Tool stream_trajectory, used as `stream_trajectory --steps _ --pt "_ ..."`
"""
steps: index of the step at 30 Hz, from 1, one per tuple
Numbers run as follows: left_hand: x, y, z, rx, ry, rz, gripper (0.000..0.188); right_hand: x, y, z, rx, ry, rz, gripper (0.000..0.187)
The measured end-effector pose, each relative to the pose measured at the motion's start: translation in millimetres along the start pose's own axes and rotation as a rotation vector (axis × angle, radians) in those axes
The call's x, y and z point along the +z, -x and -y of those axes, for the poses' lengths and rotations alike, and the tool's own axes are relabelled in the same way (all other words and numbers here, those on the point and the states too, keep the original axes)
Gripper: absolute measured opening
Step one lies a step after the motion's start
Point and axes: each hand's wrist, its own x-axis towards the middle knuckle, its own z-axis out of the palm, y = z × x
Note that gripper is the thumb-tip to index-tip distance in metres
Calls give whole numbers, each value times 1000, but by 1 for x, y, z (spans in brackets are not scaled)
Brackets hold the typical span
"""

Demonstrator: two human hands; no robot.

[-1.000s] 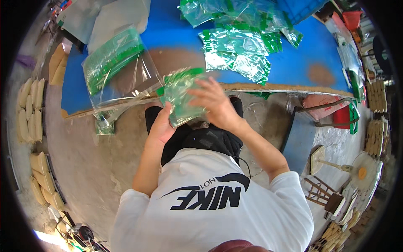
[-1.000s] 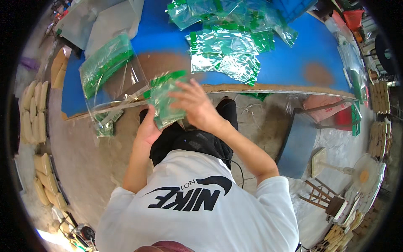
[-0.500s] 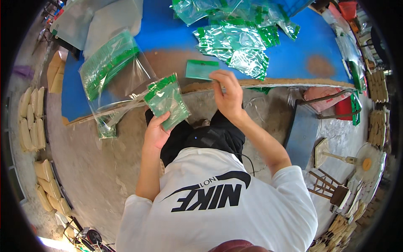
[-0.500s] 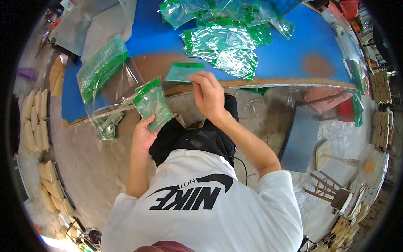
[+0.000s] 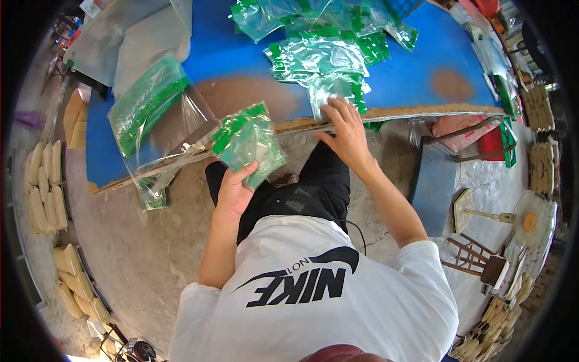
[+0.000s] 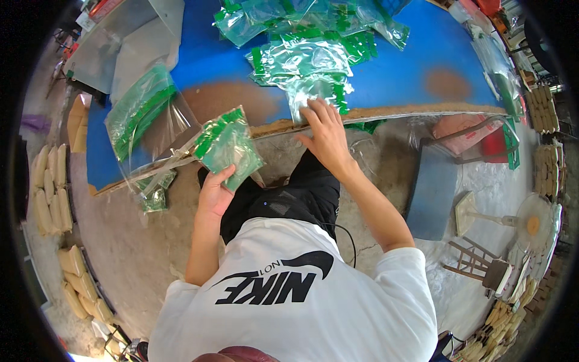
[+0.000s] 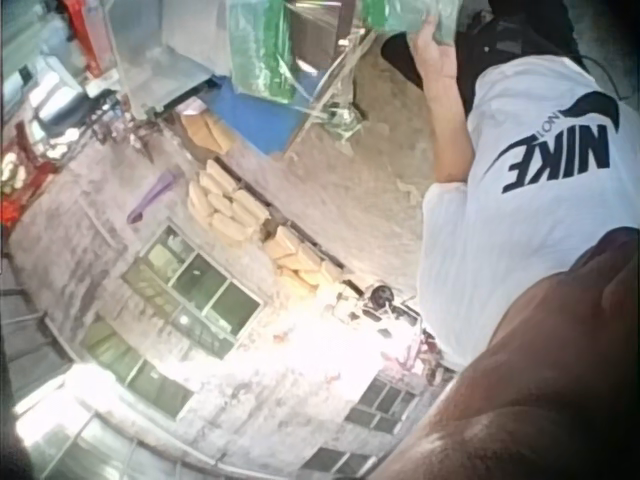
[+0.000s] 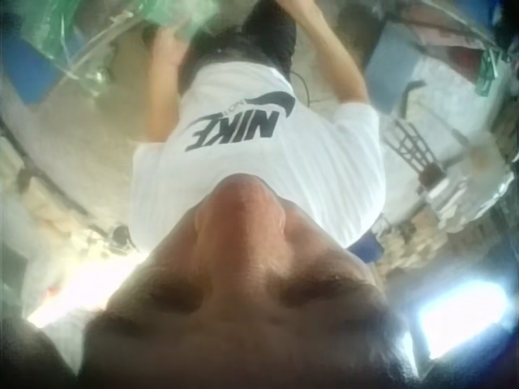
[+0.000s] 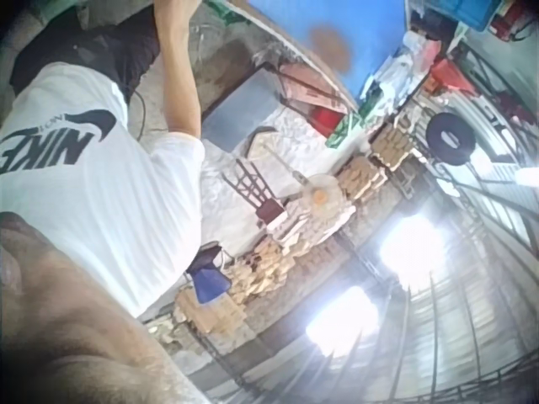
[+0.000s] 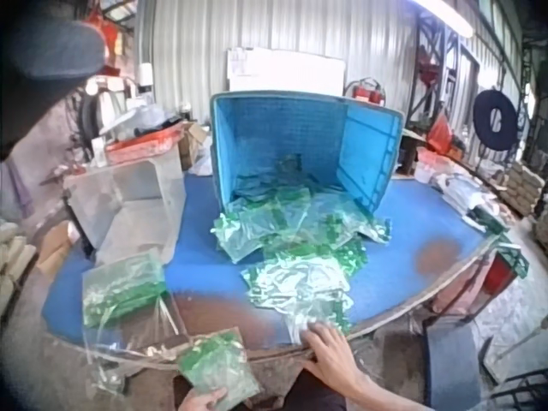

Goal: Sorting and stacking green plastic pouches and then placing a stack into a larger clear plastic bag.

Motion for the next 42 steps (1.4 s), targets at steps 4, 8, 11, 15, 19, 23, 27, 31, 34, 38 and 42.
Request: stream_trajectory --steps 4,8,11,15,19,23,27,31,34,38,42 --pt "-1 -6 -1 -136 -69 143 49 -9 6 19 212 -460 -241 39" --pt "17 -8 -9 -399 225 261 50 -14 -2 62 -291 -454 43 42" --pt "21 -13 5 -21 -113 136 49 6 -19 62 -488 -174 66 45" --pt "9 -14 5 78 -98 72 48 7 -81 -13 -1 69 -300 50" --pt "1 -12 11 31 78 61 47 9 -49 10 -143 -31 55 36" --pt "3 -19 24 77 83 10 47 22 -25 47 -447 -267 159 27" --pt "3 -14 22 94 51 -29 47 27 -78 22 -122 -155 29 38" --pt "-6 -3 19 -1 133 1 48 28 -80 3 -294 190 62 49" --pt "-11 -3 18 -10 99 55 48 26 -38 26 -541 -285 175 39" --pt "-17 -10 27 -54 16 59 49 -3 -45 39 -221 -468 206 32" --pt "-8 -12 22 -83 89 128 46 7 -69 -34 191 340 -63 51"
